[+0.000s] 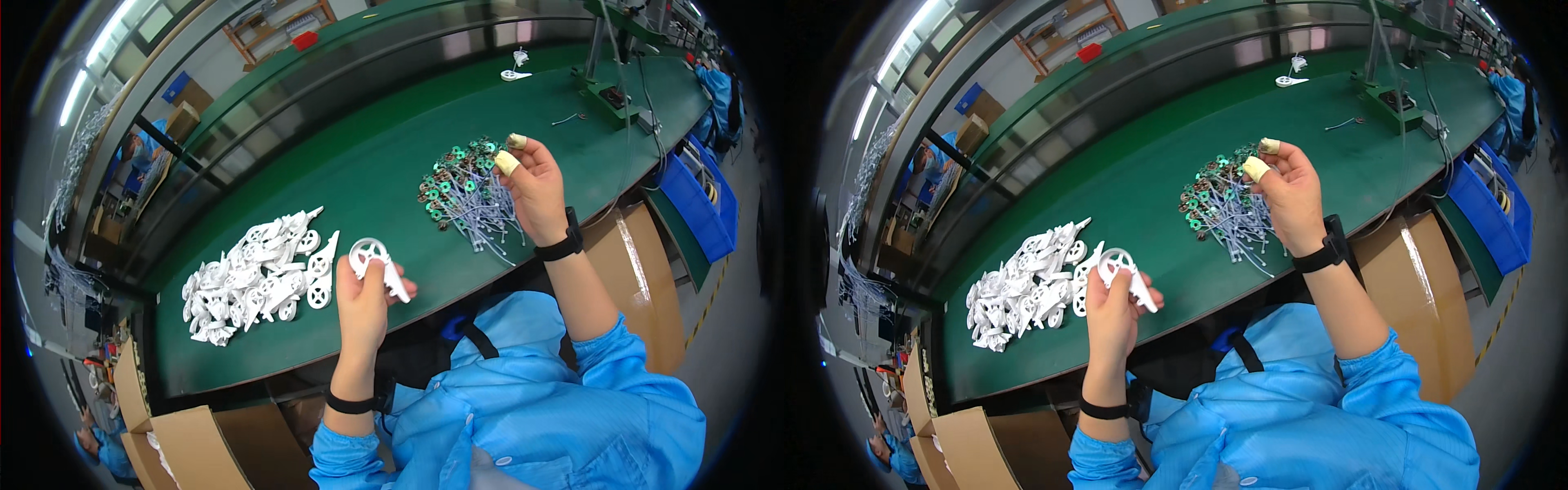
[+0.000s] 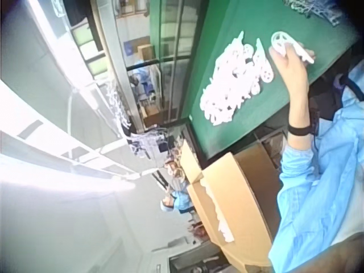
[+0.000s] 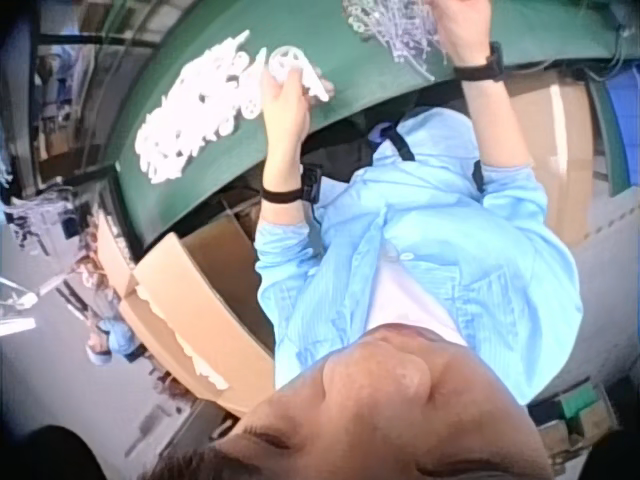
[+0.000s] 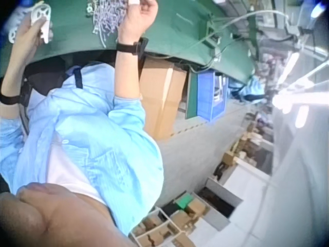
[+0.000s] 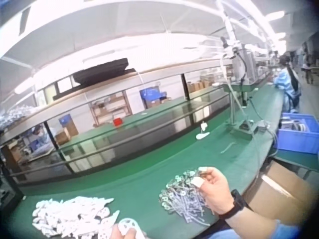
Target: Assembling small plastic components by inserting wires and electronic parts.
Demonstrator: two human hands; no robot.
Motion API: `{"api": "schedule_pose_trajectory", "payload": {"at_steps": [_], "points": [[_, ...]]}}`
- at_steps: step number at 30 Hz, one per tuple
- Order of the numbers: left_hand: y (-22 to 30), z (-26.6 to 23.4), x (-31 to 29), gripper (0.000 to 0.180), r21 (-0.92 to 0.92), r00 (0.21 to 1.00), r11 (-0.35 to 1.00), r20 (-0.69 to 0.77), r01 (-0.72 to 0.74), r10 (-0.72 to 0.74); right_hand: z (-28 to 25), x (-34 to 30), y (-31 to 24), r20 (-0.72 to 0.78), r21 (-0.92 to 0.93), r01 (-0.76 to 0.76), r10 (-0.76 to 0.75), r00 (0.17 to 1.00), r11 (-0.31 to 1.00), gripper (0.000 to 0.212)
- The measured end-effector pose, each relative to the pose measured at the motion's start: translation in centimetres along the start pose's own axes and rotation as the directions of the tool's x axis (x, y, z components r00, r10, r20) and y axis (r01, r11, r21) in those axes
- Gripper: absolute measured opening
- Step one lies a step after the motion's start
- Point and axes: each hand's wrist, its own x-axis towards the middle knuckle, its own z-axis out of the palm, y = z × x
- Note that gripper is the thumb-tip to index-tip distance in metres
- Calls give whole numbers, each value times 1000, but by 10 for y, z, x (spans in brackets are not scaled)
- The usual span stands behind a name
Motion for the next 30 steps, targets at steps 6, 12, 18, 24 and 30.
{"api": "schedule_pose_trajectory", "payload": {"at_steps": [6, 12, 18, 24, 30], "points": [[-37, -5, -18, 14, -340, 997, 939, -25, 57, -69, -7, -28, -22, -1, 118, 35, -35, 999, 992, 32], [-42, 5, -18, 26, -531, 973, 815, 134, 233, -191, 3, -71, -30, 85, 109, 80, -90, 992, 991, 28], [-43, 5, -29, 40, -621, 951, 721, 239, 306, -198, 26, -111, -14, 348, 7, 98, -94, 933, 995, 33], [-40, -5, -34, 44, -583, 973, 785, 203, 209, -109, 41, -111, 8, 389, -53, 66, -41, 920, 996, 32], [-50, -4, -35, 59, -497, 983, 865, 182, 70, 25, 52, -117, 25, 507, -506, 338, -43, 861, 794, 39]]}}
